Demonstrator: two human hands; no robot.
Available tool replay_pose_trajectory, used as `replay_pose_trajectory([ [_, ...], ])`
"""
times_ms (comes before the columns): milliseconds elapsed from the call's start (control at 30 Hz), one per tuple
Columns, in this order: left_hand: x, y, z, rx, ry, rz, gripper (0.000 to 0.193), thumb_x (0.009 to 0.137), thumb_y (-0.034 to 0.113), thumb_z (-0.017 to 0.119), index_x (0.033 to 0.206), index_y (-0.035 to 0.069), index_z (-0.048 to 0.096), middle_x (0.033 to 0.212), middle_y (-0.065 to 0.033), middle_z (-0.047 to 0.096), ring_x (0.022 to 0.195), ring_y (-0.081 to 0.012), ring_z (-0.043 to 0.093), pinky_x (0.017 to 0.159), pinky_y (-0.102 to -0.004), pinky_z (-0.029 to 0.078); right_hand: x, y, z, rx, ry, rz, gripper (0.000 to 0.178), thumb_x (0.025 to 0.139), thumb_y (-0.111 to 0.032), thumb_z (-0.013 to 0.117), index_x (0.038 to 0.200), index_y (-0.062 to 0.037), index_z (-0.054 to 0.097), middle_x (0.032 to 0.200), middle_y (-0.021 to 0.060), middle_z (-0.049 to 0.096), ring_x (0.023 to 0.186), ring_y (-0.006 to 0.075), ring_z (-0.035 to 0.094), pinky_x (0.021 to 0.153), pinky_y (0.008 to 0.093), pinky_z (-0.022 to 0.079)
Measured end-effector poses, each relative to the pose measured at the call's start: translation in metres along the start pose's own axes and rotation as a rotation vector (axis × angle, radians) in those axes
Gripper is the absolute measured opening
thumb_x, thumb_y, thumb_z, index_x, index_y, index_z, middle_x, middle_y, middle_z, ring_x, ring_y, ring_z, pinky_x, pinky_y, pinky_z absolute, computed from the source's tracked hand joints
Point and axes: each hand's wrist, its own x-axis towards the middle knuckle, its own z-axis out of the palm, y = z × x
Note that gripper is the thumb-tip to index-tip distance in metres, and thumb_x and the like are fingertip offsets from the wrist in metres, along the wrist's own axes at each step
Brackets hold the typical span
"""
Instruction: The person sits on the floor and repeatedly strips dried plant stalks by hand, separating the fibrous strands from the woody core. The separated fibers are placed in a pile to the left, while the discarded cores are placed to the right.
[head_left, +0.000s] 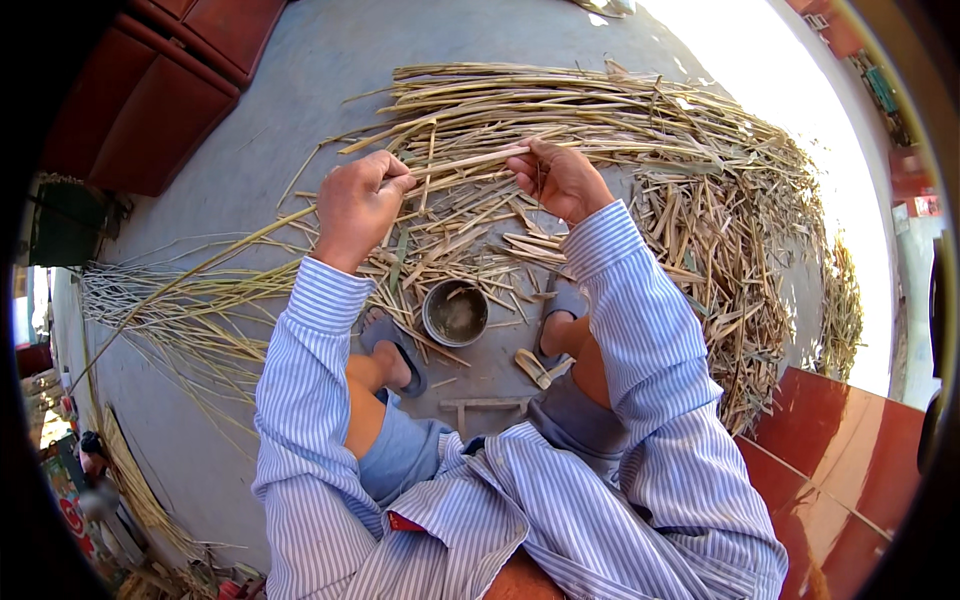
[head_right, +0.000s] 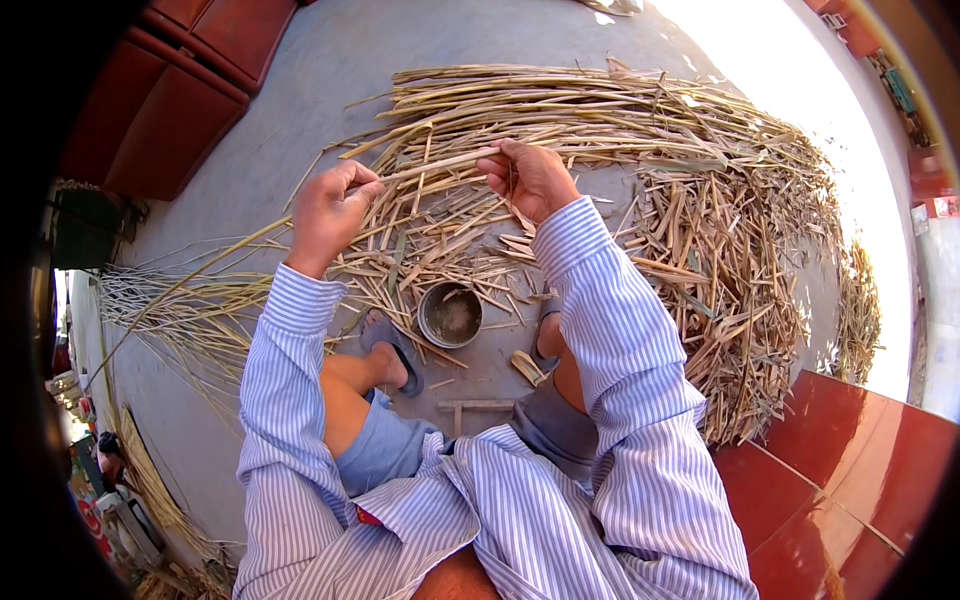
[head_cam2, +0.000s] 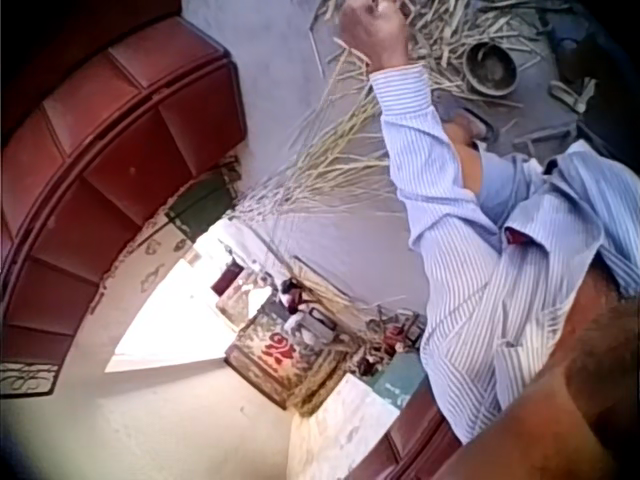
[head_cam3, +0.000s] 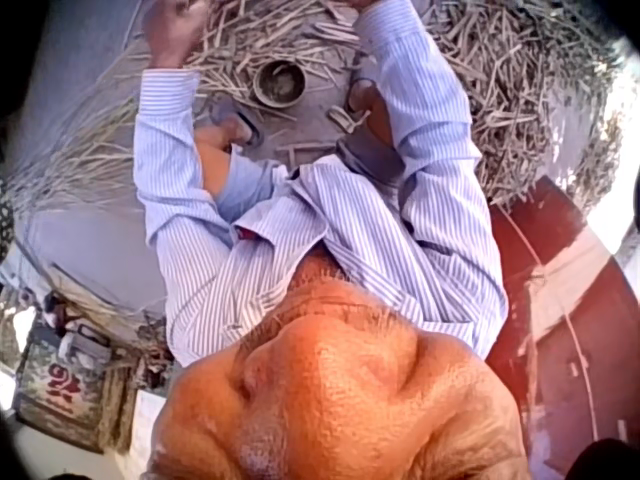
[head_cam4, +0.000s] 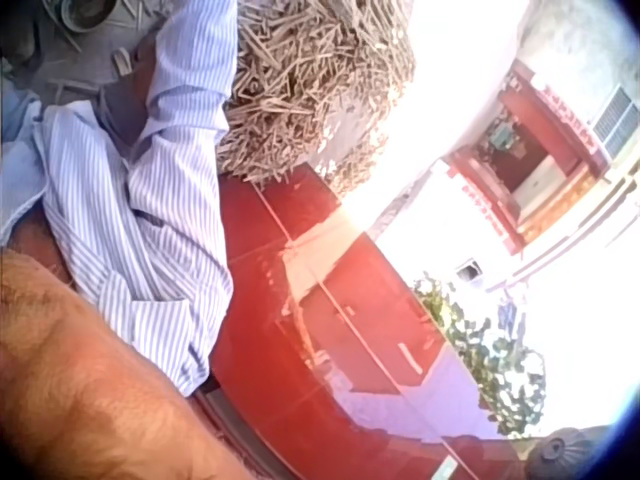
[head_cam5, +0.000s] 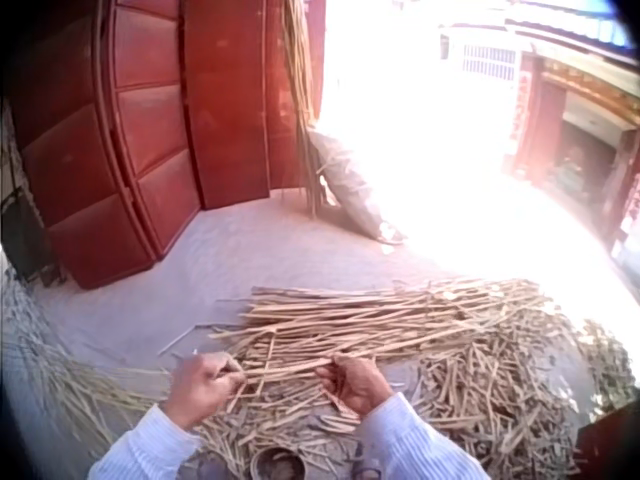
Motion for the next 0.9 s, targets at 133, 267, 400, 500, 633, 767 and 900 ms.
replay_pose_trajectory([
  [133, 0.011, -0.035, -0.014, -0.404, 0.078, -0.224, 0.011, 0.085, 0.011, 0.07, 0.091, 0.003, 0.067, 0.079, -0.0084, 0.069, 0.066, -0.0125, 0.062, 0.063, -0.0269, 0.049, 0.005, 0.006, 0.004, -0.007, -0.063, -0.021, 0.019, 0.101, -0.014, 0.048, 0.107, 0.0004, 0.06, 0.092, 0.0109, 0.07, 0.077, 0.0172, 0.069, 0.062, 0.0259, 0.059],
  [267, 0.012, -0.051, -0.037, -0.109, 0.212, -0.003, 0.015, 0.082, 0.016, 0.072, 0.091, 0.006, 0.066, 0.08, -0.0106, 0.069, 0.065, -0.0205, 0.063, 0.061, -0.0329, 0.048, 0.004, 0.008, 0.008, 0.023, -0.124, -0.061, 0.021, 0.102, -0.014, 0.048, 0.108, 0.0015, 0.06, 0.094, 0.0111, 0.07, 0.079, 0.0174, 0.069, 0.065, 0.0261, 0.06],
  [400, 0.01, -0.015, -0.003, 0.251, 0.13, 0.402, 0.019, 0.08, 0.023, 0.073, 0.088, 0.007, 0.068, 0.074, -0.0103, 0.067, 0.062, -0.0278, 0.062, 0.057, -0.0416, 0.046, -0.001, 0.008, 0.016, 0.03, -0.149, -0.077, 0.022, 0.102, -0.014, 0.048, 0.11, 0.002, 0.06, 0.096, 0.0112, 0.069, 0.081, 0.0172, 0.069, 0.068, 0.026, 0.06],
  [500, 0.009, -0.014, 0.004, 0.152, 0.027, 0.246, 0.017, 0.079, 0.021, 0.073, 0.089, 0.008, 0.07, 0.074, -0.0097, 0.068, 0.062, -0.0269, 0.062, 0.057, -0.0404, 0.046, -0.002, 0.009, 0.021, 0.032, -0.169, -0.099, 0.023, 0.102, -0.015, 0.048, 0.109, 0.0023, 0.061, 0.094, 0.0106, 0.069, 0.081, 0.0168, 0.069, 0.069, 0.0259, 0.06],
  [633, 0.007, -0.01, -0.005, -0.099, 0.009, 0.012, 0.016, 0.085, 0.016, 0.073, 0.093, 0.003, 0.068, 0.079, -0.0062, 0.07, 0.068, -0.0128, 0.063, 0.063, -0.0282, 0.048, -0.006, 0.01, 0.027, 0.028, -0.184, -0.108, 0.024, 0.102, -0.016, 0.049, 0.107, 0.0027, 0.063, 0.091, 0.0095, 0.069, 0.079, 0.0163, 0.068, 0.068, 0.0252, 0.059],
  [767, 0.017, -0.038, -0.05, -0.43, 0.292, -0.187, 0.022, 0.089, 0.022, 0.073, 0.094, 0.002, 0.068, 0.081, -0.0025, 0.069, 0.07, -0.0068, 0.058, 0.063, -0.0214, 0.045, 0.002, 0.011, 0.02, 0.026, -0.175, -0.066, 0.023, 0.101, -0.016, 0.051, 0.106, 0.0027, 0.063, 0.092, 0.0102, 0.068, 0.078, 0.0159, 0.067, 0.065, 0.0252, 0.058],
  [900, 0.004, -0.052, -0.096, -0.084, 0.588, -0.224, 0.021, 0.088, 0.024, 0.072, 0.093, 0.003, 0.068, 0.081, -0.0045, 0.07, 0.074, -0.0104, 0.063, 0.069, -0.0249, 0.047, 0.003, 0.012, 0.019, 0.045, -0.106, -0.099, 0.021, 0.1, -0.014, 0.05, 0.107, 0.0029, 0.061, 0.095, 0.0121, 0.068, 0.079, 0.0167, 0.068, 0.064, 0.025, 0.058],
])
